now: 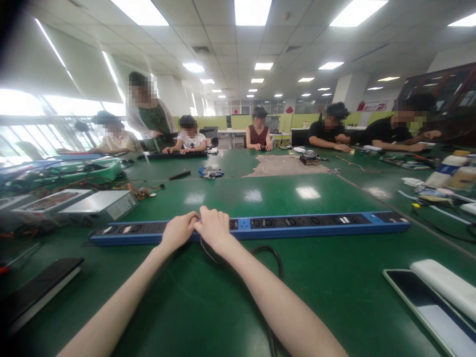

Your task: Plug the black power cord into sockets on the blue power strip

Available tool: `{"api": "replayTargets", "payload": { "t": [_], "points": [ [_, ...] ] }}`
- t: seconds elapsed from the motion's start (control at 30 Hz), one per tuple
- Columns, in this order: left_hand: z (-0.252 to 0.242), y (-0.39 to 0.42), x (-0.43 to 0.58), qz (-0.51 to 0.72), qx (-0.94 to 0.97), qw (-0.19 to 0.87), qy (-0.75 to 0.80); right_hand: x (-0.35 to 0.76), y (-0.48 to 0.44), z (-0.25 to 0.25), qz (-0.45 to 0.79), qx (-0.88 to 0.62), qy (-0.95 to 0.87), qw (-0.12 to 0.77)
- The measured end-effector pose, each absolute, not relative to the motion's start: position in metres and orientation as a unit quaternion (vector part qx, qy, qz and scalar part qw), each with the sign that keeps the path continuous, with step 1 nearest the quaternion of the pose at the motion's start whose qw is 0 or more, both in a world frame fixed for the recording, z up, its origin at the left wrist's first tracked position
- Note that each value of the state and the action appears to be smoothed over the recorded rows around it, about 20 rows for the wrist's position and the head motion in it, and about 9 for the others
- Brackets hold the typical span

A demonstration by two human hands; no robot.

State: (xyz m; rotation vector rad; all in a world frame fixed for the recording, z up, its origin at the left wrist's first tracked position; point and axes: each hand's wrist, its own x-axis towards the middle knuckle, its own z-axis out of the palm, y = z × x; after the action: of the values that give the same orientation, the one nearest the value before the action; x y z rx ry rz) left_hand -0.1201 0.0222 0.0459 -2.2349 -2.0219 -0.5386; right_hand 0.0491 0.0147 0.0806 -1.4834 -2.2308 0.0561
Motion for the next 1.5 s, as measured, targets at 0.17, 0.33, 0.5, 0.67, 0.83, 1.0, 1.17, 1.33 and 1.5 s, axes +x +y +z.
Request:
{"api": "replayTargets", "payload": {
  "t": [0.17,0.33,0.5,0.67,0.83,1.0,1.17,1.33,1.5],
  "points": [
    [0.044,0.025,-0.12,-0.178,-0.719,0.039,-0.671,0.055,0.027,0.078,0.102,-0.537,-0.803,0.236],
    [0.042,0.027,-0.122,-0.182,-0.721,0.035,-0.668,0.057,0.032,0.072,0.12,-0.531,-0.797,0.262],
    [0.041,0.028,-0.123,-0.183,-0.723,0.03,-0.666,0.059,0.031,0.069,0.133,-0.526,-0.795,0.272],
    [0.04,0.03,-0.122,-0.181,-0.714,0.034,-0.675,0.059,0.027,0.07,0.11,-0.527,-0.799,0.266],
    [0.04,0.029,-0.121,-0.179,-0.715,0.033,-0.675,0.058,0.022,0.074,0.094,-0.539,-0.8,0.246],
    [0.039,0.029,-0.12,-0.176,-0.708,0.037,-0.682,0.062,0.016,0.082,0.044,-0.531,-0.818,0.218],
    [0.04,0.029,-0.122,-0.174,-0.713,0.041,-0.678,0.064,0.023,0.085,0.057,-0.511,-0.829,0.221],
    [0.041,0.03,-0.123,-0.171,-0.714,0.038,-0.678,0.081,0.035,0.11,0.136,-0.52,-0.787,0.302],
    [0.039,0.031,-0.123,-0.17,-0.71,0.039,-0.682,0.146,0.034,0.153,0.097,-0.538,-0.751,0.371]
  ]
}}
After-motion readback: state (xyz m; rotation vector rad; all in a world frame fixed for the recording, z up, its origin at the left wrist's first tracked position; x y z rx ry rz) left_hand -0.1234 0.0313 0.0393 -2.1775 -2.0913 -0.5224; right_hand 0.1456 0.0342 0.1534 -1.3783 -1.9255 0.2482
